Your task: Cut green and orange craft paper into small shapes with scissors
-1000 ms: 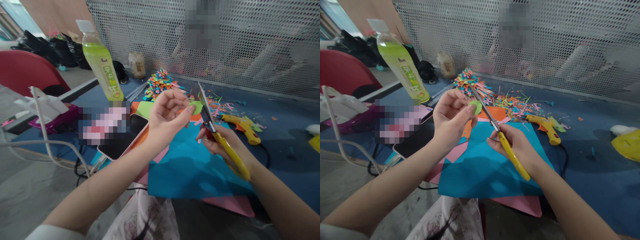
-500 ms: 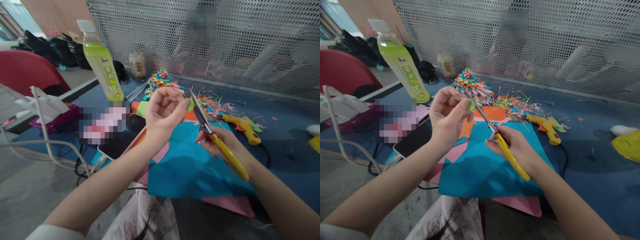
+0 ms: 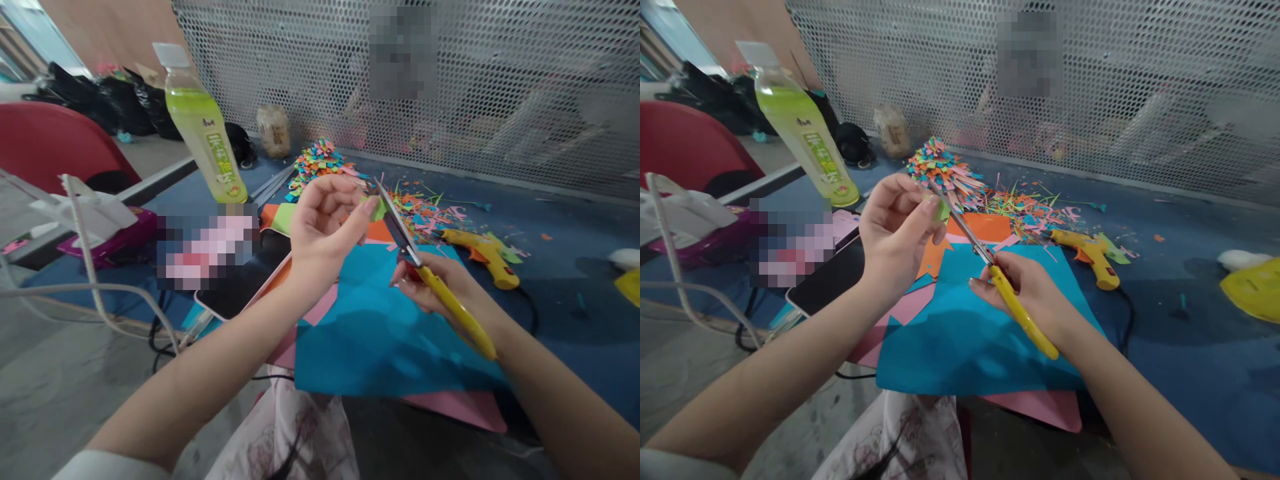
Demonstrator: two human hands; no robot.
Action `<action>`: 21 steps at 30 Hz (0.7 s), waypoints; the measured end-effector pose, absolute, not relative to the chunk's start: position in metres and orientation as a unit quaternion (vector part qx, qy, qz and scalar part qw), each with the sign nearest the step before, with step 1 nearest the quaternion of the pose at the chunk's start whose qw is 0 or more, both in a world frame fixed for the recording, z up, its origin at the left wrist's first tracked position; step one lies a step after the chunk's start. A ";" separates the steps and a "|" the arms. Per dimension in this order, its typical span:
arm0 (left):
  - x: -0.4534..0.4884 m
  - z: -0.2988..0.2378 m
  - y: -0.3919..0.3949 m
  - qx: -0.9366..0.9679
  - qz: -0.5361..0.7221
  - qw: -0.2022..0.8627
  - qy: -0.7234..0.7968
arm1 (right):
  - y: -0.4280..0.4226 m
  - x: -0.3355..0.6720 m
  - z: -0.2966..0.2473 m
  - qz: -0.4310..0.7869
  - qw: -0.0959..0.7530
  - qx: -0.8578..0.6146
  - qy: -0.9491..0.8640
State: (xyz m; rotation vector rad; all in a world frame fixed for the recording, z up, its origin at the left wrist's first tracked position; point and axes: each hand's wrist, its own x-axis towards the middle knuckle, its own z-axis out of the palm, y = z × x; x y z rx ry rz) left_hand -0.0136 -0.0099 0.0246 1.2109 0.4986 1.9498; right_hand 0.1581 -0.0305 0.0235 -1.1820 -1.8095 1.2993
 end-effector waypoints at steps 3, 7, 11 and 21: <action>-0.011 0.024 -0.012 0.475 0.760 0.395 0.201 | -0.030 0.159 0.023 0.499 0.308 -0.439 -0.680; -0.008 0.024 -0.014 0.482 0.744 0.412 0.209 | -0.029 0.160 0.021 0.506 0.329 -0.430 -0.671; -0.008 0.024 -0.015 0.476 0.742 0.419 0.215 | -0.027 0.160 0.019 0.514 0.334 -0.430 -0.663; -0.010 0.027 -0.013 0.464 0.751 0.416 0.216 | -0.029 0.160 0.024 0.512 0.324 -0.450 -0.656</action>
